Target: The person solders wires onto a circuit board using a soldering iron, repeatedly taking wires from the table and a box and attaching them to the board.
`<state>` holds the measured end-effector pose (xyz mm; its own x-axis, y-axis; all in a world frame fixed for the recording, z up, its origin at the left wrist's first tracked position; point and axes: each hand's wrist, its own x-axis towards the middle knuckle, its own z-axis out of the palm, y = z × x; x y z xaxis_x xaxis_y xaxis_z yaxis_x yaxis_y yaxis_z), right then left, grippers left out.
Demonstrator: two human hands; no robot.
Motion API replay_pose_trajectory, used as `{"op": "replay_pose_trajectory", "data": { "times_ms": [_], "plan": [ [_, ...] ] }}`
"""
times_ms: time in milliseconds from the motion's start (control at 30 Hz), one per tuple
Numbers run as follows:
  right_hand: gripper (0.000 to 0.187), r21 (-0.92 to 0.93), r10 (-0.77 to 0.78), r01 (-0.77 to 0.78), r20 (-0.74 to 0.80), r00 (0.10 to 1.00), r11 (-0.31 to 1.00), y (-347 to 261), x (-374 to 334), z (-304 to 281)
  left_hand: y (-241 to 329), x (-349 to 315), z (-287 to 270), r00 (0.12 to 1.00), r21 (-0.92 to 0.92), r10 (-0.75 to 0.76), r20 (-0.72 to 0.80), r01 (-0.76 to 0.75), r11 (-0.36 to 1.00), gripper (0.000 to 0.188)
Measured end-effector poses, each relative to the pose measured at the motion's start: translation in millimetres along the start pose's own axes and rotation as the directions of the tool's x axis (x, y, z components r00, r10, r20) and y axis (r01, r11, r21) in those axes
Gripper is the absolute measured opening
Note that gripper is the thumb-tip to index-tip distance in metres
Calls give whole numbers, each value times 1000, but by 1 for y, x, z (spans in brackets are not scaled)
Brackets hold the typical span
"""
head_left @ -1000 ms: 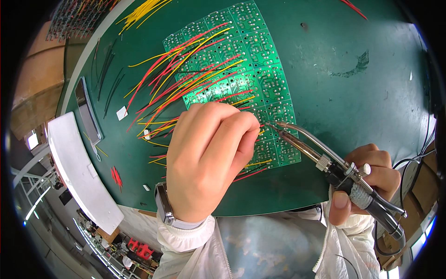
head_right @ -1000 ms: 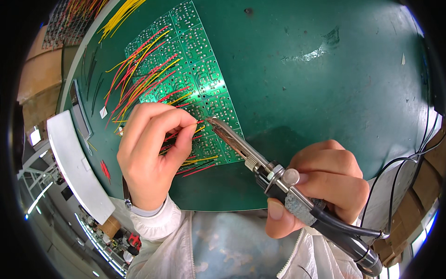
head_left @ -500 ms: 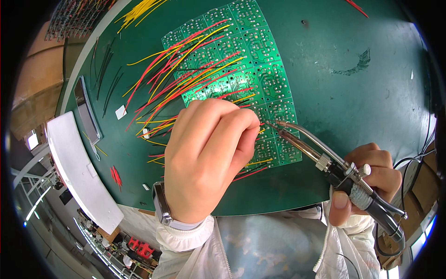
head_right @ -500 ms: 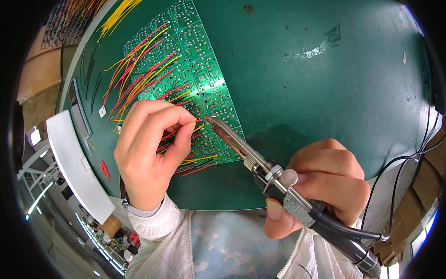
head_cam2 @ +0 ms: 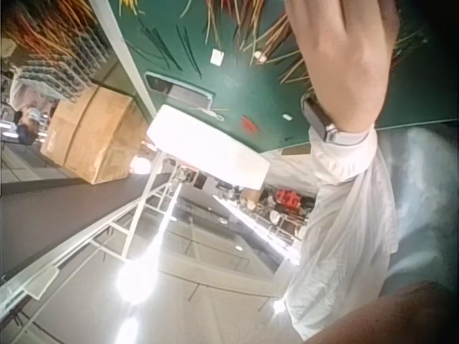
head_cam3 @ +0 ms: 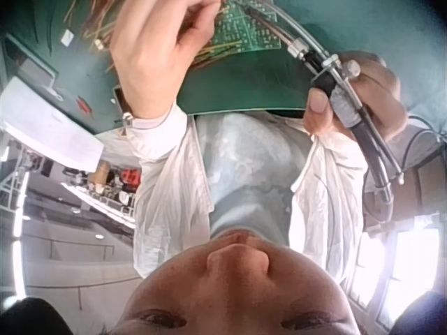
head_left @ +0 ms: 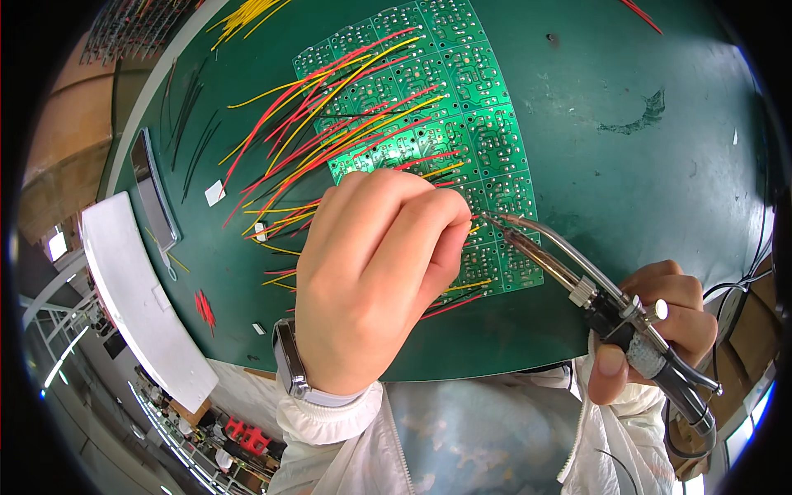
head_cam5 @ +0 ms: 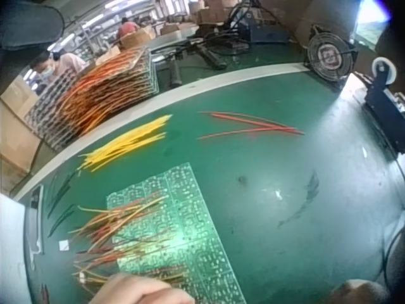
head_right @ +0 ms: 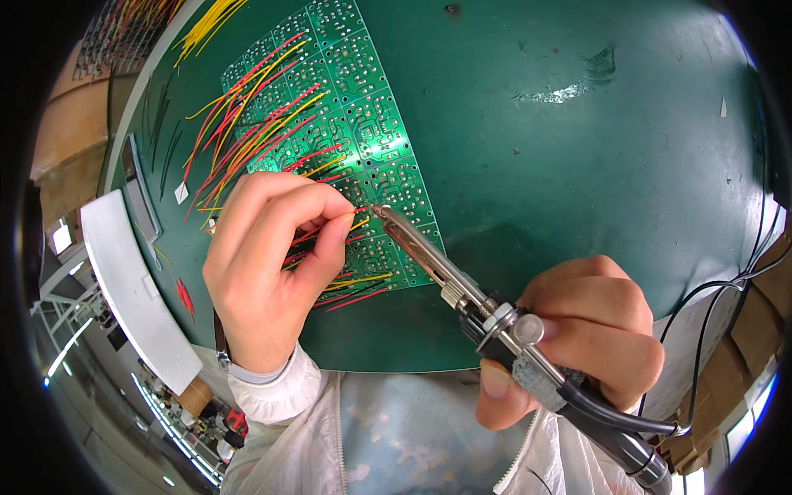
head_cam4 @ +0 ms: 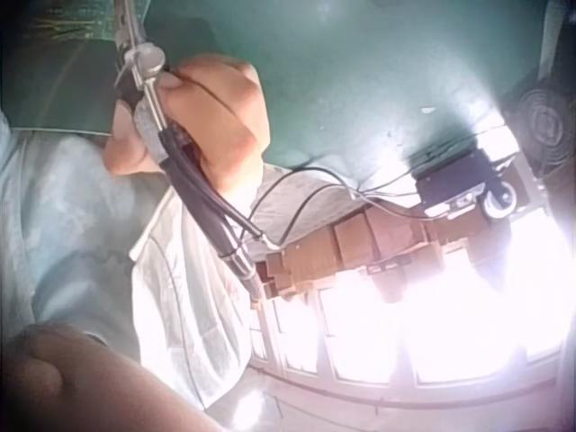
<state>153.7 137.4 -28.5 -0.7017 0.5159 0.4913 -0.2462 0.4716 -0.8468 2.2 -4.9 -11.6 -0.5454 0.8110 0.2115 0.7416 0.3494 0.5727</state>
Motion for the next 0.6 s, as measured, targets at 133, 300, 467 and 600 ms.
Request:
{"op": "replay_pose_trajectory", "data": {
  "times_ms": [133,300,467,600],
  "plan": [
    [39,-11,-4,4,12,1000,1000,-2,0,0,2,0,0,1000,-9,-3,-7,3,1000,21],
    [39,14,6,-6,-4,1000,1000,2,-2,2,0,0,0,1000,3,-6,6,6,1000,21],
    [40,17,1,-1,-3,1000,1000,0,-1,1,1,-1,1,1000,6,2,-11,-2,1000,21],
    [39,12,-8,8,4,1000,1000,0,0,-2,3,0,2,1000,4,6,-15,-6,1000,21]
  ]
}}
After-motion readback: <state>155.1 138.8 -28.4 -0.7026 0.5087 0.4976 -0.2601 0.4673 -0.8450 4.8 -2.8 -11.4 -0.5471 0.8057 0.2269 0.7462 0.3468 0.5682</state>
